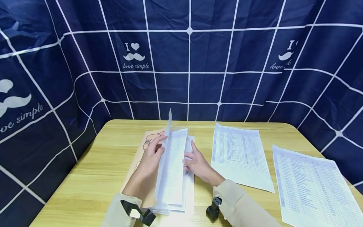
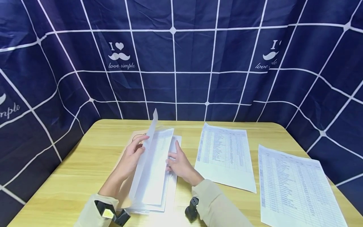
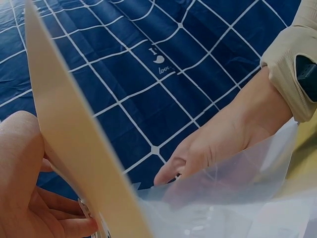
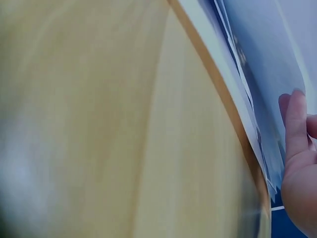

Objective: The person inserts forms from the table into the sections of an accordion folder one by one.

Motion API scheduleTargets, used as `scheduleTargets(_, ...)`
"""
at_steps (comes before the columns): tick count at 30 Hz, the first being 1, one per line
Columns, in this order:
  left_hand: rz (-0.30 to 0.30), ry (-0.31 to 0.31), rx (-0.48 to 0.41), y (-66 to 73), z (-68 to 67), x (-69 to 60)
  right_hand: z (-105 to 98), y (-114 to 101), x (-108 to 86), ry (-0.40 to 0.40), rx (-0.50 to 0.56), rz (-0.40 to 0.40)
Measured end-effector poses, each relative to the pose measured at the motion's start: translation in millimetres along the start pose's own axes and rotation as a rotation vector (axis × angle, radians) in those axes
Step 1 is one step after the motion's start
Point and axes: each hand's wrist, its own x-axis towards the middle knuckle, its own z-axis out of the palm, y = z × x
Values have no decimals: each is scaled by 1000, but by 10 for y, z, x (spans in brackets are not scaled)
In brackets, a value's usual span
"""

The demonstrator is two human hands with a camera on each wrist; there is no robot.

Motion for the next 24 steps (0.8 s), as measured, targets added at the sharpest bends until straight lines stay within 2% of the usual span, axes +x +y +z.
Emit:
scheduleTargets(11,-3,-4,-14,-4,-1,-7,55,18,52,-46,0,-15)
scheduleTargets(24,-15,2,0,-7,-2,1,68,26,80,-10,-100,29)
